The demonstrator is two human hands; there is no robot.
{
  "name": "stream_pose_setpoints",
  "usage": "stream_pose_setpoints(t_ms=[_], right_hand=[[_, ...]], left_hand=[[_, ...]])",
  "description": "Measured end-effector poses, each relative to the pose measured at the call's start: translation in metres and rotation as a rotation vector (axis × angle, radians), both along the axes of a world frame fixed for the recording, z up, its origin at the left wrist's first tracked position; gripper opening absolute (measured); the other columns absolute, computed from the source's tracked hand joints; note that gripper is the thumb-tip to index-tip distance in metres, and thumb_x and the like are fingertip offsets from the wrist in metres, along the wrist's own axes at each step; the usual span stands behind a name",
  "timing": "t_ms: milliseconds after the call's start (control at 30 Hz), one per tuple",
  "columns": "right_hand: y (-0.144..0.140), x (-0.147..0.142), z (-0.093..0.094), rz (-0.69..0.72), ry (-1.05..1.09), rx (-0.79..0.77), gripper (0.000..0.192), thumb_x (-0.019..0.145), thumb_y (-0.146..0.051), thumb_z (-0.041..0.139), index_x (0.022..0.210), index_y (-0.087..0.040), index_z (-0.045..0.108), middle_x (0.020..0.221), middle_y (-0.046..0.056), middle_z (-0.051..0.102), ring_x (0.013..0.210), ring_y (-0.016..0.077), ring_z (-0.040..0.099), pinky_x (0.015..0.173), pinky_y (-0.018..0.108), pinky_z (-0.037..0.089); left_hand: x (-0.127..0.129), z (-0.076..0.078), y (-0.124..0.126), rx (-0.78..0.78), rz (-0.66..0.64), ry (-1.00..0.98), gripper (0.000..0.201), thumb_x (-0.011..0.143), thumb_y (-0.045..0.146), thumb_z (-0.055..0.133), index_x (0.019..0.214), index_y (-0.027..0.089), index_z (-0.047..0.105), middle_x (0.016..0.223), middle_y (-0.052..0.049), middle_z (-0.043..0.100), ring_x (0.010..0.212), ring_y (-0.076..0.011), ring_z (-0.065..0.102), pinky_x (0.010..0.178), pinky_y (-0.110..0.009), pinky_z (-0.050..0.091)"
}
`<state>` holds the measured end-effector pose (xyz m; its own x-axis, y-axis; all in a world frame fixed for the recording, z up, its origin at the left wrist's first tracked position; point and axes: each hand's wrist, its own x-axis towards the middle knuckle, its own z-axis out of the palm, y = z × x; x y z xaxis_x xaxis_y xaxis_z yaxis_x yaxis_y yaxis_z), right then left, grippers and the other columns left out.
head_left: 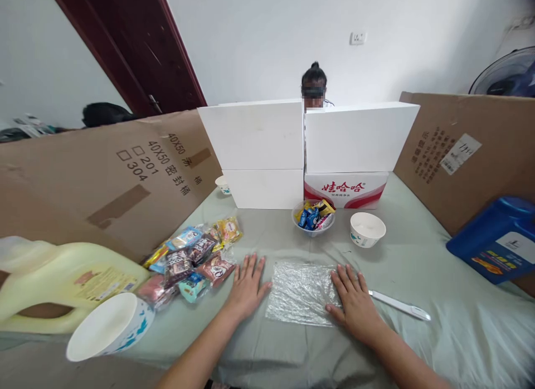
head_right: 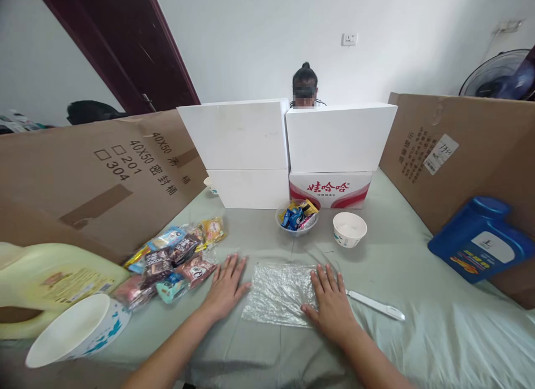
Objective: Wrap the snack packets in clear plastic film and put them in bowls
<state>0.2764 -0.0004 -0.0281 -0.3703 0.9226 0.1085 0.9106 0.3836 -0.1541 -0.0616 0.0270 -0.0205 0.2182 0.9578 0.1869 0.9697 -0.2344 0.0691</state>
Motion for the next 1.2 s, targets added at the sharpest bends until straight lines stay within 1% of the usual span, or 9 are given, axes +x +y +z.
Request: stream_pose_setpoints(t_ms=[100,200,367,567,733,867,967,1100,1200], right_hand=[[-0.018,0.003,0.012,0.131,0.039,0.065,0.068,0.089,-0.062,0.043,0.145,-0.024,0.037,0.154,0.008,0.03,0.143,0.0321,0.018,0.113,0.054,0.019],[-0.041,0.012,0.013,0.236,0.061,0.11,0.064,0.086,-0.061,0.051,0.141,-0.028,0.043,0.149,0.007,0.04,0.138,0.0312,0.031,0.109,0.05,0.028],[-0.063,0.035,-0.006,0.183,0.108,0.235,0.041,0.089,-0.042,0.057,0.126,-0.024,0.056,0.128,0.009,0.06,0.116,0.0249,0.055,0.095,0.04,0.042],[-0.065,0.035,-0.001,0.205,0.205,0.251,0.017,0.09,-0.029,0.057,0.106,-0.024,0.061,0.111,0.006,0.066,0.105,0.021,0.06,0.089,0.036,0.046],[-0.064,0.033,0.016,0.26,0.305,0.115,0.01,0.091,-0.029,0.053,0.095,-0.025,0.061,0.101,0.004,0.068,0.099,0.0199,0.062,0.087,0.034,0.048],[-0.045,0.029,0.02,0.036,0.416,-0.061,0.022,0.097,-0.03,0.037,0.09,-0.024,0.056,0.085,0.002,0.068,0.077,0.017,0.066,0.069,0.029,0.05],[-0.024,0.019,0.019,-0.143,0.35,-0.135,0.023,0.098,-0.032,0.032,0.093,-0.024,0.054,0.084,0.002,0.069,0.073,0.0186,0.067,0.064,0.029,0.047],[-0.006,0.007,0.011,-0.25,0.111,-0.126,0.023,0.098,-0.03,0.033,0.094,-0.022,0.055,0.086,0.004,0.07,0.072,0.0217,0.067,0.059,0.03,0.042],[-0.005,0.006,0.007,-0.251,0.004,-0.007,0.024,0.097,-0.031,0.037,0.1,-0.02,0.057,0.089,0.007,0.068,0.068,0.0215,0.065,0.056,0.031,0.04]], left_hand=[[0.004,0.007,-0.025,0.125,-0.255,-0.086,0.043,0.091,0.036,0.049,0.129,0.017,0.053,0.138,-0.016,0.05,0.132,-0.0325,0.041,0.106,-0.05,0.036],[0.022,0.013,-0.052,0.055,-0.573,-0.13,0.035,0.085,0.03,0.057,0.118,0.019,0.058,0.123,-0.011,0.06,0.121,-0.0291,0.051,0.103,-0.047,0.042],[0.025,0.01,-0.064,0.119,-0.632,-0.144,0.028,0.088,0.008,0.046,0.111,0.017,0.059,0.11,-0.009,0.067,0.114,-0.0234,0.058,0.096,-0.04,0.049],[0.019,0.014,-0.059,0.135,-0.585,-0.261,0.021,0.087,0.006,0.041,0.095,0.017,0.057,0.094,-0.008,0.066,0.095,-0.021,0.062,0.091,-0.04,0.051],[0.018,0.02,-0.059,0.045,-0.446,-0.3,0.02,0.092,0.013,0.036,0.093,0.019,0.054,0.078,-0.003,0.064,0.07,-0.0163,0.062,0.067,-0.028,0.052],[0.018,0.016,-0.042,0.045,-0.327,-0.286,0.022,0.096,0.017,0.035,0.102,0.02,0.056,0.09,-0.003,0.069,0.079,-0.0168,0.067,0.071,-0.027,0.052],[0.024,0.01,-0.023,0.026,-0.162,-0.16,0.02,0.095,0.019,0.041,0.107,0.019,0.057,0.1,-0.005,0.069,0.084,-0.0183,0.068,0.073,-0.027,0.052],[0.032,0.006,-0.01,-0.041,-0.043,0.007,0.016,0.093,0.02,0.049,0.105,0.018,0.059,0.094,-0.006,0.069,0.077,-0.0196,0.067,0.067,-0.028,0.051],[0.036,0.013,-0.012,-0.025,-0.022,0.025,0.014,0.092,0.019,0.05,0.099,0.017,0.062,0.087,-0.007,0.067,0.077,-0.0221,0.065,0.068,-0.032,0.051]])
